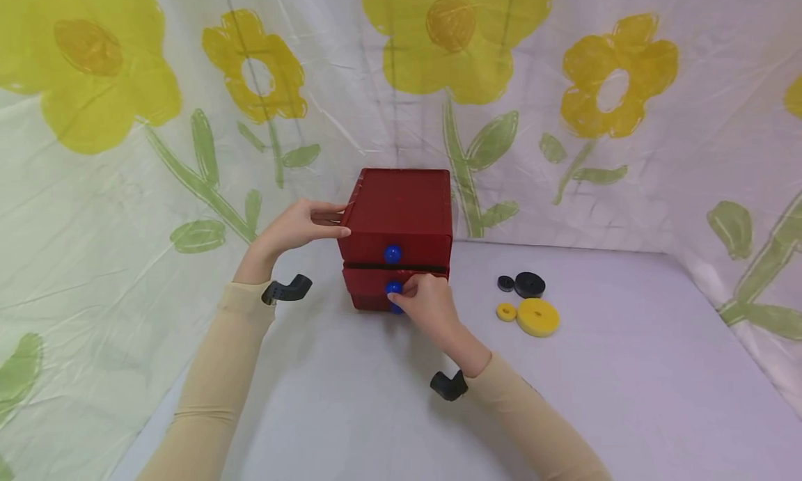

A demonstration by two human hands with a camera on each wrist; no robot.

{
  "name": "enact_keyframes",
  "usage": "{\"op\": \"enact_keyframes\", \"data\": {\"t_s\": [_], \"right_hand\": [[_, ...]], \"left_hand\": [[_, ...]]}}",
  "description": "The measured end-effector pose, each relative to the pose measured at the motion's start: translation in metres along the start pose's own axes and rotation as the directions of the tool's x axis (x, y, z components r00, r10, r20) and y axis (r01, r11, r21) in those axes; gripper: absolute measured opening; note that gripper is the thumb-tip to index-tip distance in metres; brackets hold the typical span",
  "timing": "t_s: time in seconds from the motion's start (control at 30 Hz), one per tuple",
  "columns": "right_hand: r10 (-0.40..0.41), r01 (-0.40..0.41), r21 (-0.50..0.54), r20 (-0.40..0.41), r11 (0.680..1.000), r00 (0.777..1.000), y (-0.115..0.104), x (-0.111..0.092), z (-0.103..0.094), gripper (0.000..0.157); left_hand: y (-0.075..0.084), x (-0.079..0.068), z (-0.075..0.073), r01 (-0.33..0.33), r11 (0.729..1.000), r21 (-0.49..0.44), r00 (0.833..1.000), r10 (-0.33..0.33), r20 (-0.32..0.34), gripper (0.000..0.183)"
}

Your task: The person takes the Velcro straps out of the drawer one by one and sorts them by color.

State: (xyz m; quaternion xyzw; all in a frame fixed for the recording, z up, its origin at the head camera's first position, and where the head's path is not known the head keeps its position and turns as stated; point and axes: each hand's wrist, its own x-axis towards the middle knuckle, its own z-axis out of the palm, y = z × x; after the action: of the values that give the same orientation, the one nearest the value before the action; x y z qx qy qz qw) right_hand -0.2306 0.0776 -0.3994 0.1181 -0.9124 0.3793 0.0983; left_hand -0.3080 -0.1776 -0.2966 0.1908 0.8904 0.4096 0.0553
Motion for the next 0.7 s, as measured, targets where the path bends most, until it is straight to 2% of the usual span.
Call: {"op": "enact_keyframes", "data": {"t_s": [0.3, 0.7], "right_hand": [[0.036, -0.036, -0.030, 0.004, 0.999, 0.999, 0.003, 0.012, 0.002, 0.027], [0.037, -0.036, 0.043, -0.018, 0.998, 0.999, 0.007, 0.011, 0.005, 0.027]], "left_hand": [[0.000, 0.000, 0.000, -0.001, 1.000, 0.008, 1.000, 0.001, -0.007, 0.071], [-0.001, -0.001, 0.000, -0.012, 1.000, 0.016, 1.000, 0.012, -0.009, 0.070]]}}
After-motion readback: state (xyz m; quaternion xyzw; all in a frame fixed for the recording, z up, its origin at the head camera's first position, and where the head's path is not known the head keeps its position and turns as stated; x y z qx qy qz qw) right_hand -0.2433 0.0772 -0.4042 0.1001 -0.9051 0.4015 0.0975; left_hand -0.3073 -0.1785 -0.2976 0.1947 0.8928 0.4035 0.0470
